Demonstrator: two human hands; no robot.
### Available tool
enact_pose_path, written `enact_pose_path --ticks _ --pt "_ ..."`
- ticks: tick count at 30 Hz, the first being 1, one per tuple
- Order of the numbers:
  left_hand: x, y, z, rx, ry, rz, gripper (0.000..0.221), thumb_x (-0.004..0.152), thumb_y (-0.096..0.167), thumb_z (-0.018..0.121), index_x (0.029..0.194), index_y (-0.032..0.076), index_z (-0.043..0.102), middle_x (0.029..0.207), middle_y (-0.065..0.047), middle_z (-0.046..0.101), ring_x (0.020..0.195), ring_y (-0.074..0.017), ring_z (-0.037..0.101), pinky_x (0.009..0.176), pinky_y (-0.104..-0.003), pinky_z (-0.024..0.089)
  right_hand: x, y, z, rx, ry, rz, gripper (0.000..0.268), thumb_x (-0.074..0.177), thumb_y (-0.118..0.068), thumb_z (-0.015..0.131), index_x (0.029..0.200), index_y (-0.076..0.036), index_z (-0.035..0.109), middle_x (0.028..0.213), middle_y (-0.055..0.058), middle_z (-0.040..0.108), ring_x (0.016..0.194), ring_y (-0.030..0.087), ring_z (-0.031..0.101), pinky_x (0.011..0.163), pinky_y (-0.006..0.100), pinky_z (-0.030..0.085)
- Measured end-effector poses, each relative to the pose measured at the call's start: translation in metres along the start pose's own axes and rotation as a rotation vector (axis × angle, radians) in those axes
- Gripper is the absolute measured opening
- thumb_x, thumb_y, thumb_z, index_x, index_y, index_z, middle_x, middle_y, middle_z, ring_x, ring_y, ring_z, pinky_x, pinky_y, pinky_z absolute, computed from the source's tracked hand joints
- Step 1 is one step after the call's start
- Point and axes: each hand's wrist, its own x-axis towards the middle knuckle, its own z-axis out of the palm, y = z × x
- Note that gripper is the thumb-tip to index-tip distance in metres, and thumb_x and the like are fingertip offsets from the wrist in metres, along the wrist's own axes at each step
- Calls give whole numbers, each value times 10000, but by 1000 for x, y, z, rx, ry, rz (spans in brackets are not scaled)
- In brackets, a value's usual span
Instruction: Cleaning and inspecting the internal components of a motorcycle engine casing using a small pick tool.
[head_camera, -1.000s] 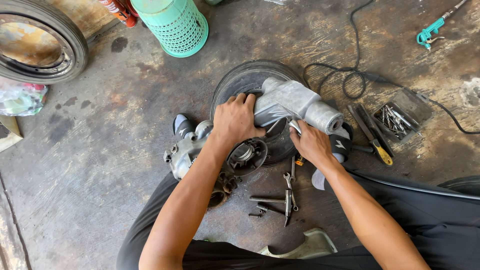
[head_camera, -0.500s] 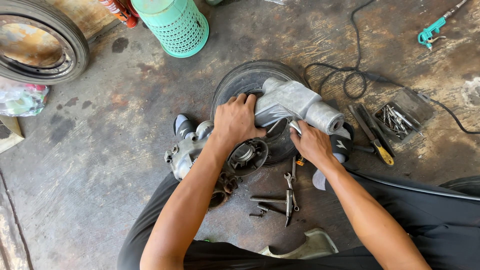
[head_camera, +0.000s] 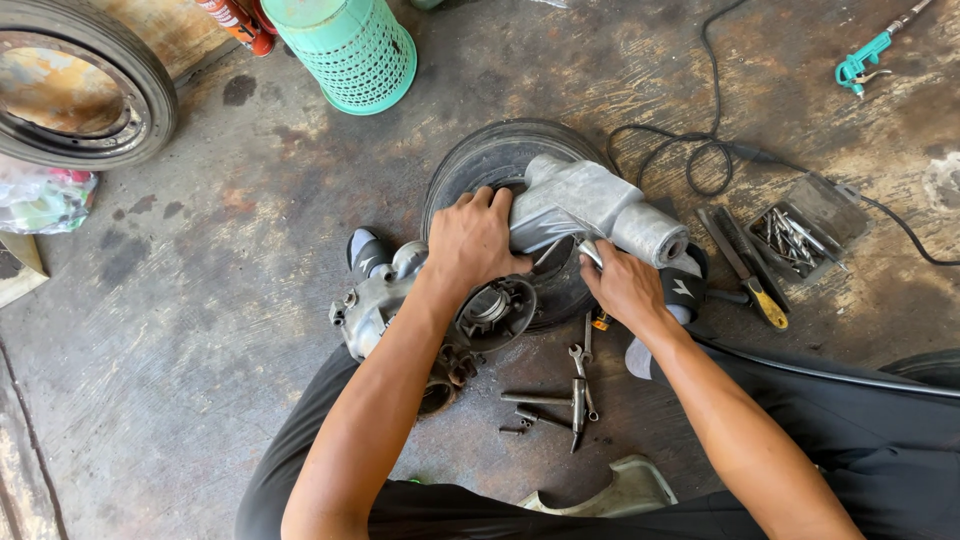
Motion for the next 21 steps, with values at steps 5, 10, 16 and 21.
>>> enact_pose_path --ticks 5,10,16,21 --pt "0 0 -1 -10 -9 -3 863 503 770 738 1070 138 587 938 -57 631 917 -305 706 685 -472 617 1 0 0 -3 1 -11 393 1039 -428 450 1151 -82 599 844 218 740 854 460 735 723 583 566" --pt "1 1 -2 -11 -22 2 865 506 774 740 1069 136 585 944 -62 634 928 -312 706 698 -475 618 0 0 -2 -13 -11 -13 384 1036 -427 447 1153 -89 587 839 216 739 860 458 735 735 580 569" --pt "1 2 -1 -10 -31 -7 849 507 753 752 1068 139 582 947 -60 635 919 -311 706 691 -481 617 0 -1 -4 -9 -10 -18 392 1039 -423 446 1152 -80 597 831 221 738 843 460 737 719 583 567" --pt "0 3 -4 -10 -28 -3 842 517 752 740 1072 138 587 953 -60 641 924 -307 708 691 -471 618 1 0 -2 -18 -18 -19 375 1029 -422 457 1120 -86 595 819 204 739 832 444 741 733 570 570"
